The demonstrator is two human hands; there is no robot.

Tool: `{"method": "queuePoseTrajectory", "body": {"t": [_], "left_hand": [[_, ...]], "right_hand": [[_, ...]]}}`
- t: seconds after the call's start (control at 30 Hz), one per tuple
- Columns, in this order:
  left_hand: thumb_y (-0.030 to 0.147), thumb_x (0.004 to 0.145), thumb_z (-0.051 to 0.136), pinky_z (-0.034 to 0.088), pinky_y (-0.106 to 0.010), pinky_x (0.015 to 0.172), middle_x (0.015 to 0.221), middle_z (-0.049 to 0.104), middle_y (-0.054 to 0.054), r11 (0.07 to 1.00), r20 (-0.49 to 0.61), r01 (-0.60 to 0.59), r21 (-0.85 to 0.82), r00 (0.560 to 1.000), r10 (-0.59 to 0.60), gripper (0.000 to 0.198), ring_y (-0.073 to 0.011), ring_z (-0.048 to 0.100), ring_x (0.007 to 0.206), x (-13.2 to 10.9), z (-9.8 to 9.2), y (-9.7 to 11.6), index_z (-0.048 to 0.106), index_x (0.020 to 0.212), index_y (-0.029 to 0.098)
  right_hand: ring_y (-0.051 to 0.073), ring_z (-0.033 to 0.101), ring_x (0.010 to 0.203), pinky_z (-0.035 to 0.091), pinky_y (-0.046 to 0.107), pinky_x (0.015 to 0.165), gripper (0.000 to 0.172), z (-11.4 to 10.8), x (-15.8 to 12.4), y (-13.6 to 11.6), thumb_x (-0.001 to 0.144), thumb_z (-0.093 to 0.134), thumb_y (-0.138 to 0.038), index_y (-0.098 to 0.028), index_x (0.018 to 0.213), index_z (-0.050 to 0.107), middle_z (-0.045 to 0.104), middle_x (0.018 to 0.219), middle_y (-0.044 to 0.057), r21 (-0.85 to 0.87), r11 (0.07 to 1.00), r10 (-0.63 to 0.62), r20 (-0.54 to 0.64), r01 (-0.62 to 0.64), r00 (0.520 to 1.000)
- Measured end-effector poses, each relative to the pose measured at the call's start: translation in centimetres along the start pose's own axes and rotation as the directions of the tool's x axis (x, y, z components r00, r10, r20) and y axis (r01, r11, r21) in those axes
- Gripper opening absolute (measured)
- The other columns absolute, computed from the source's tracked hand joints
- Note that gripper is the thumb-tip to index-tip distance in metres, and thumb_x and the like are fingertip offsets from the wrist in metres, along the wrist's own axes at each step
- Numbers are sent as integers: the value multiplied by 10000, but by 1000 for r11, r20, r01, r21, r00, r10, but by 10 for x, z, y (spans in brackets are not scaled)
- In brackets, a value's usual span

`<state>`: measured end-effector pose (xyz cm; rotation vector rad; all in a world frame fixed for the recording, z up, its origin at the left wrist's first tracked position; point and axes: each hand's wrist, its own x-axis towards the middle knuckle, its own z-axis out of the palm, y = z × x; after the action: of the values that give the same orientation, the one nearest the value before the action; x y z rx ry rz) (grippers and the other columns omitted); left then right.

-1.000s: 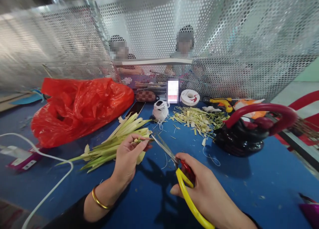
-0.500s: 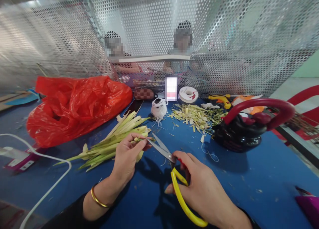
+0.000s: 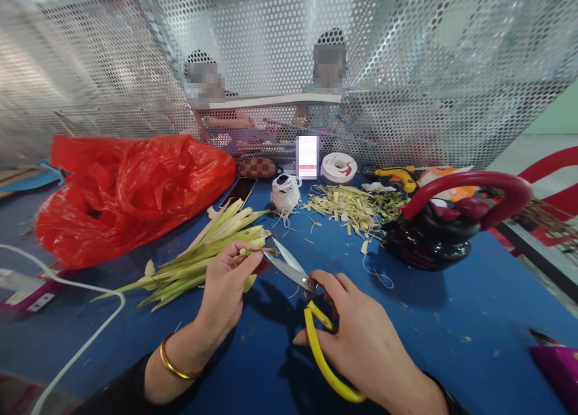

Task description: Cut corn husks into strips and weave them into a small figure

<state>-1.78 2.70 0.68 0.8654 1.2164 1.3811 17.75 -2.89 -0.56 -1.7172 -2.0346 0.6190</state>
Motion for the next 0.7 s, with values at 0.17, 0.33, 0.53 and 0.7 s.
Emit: {"method": "queuePoseTrajectory", "body": {"t": [0.17,0.33,0.53,0.7], "left_hand": [[192,653,737,528,-221,612,642,667,23,1000,30,-6,29,1000,5,151,-108,635,581,-3,1,-2,596,704,178],[193,650,735,536,-236,629,660,657,21,995,43,-47,82,998,44,141,-120,644,600,-3,1,-3,600,689,184],[210,657,731,534,-231,619,640,647,22,992,45,-53,118,998,48,128,-114,630,585,-3,1,-2,611,688,180],[212,645,735,511,-211,590,627,653,22,994,40,-29,105,999,25,137,-107,623,572,-2,2,-1,609,682,174]], "right_hand": [[228,680,801,568,343,693,553,0,1,-1,724,744,-350,-278,1246,577,676,1098,53,22,1000,-13,-27,13,1000],[213,673,746,564,323,656,474,0,1,0,782,694,-368,-272,1233,589,686,1039,55,54,997,-47,-50,50,998],[210,680,756,563,311,665,416,0,-2,1,829,645,-377,-272,1228,594,701,1025,49,92,993,-65,-47,70,997],[206,677,770,556,303,675,403,-1,-3,-1,846,639,-380,-263,1229,590,703,1029,51,113,992,-52,-18,54,998]]}}
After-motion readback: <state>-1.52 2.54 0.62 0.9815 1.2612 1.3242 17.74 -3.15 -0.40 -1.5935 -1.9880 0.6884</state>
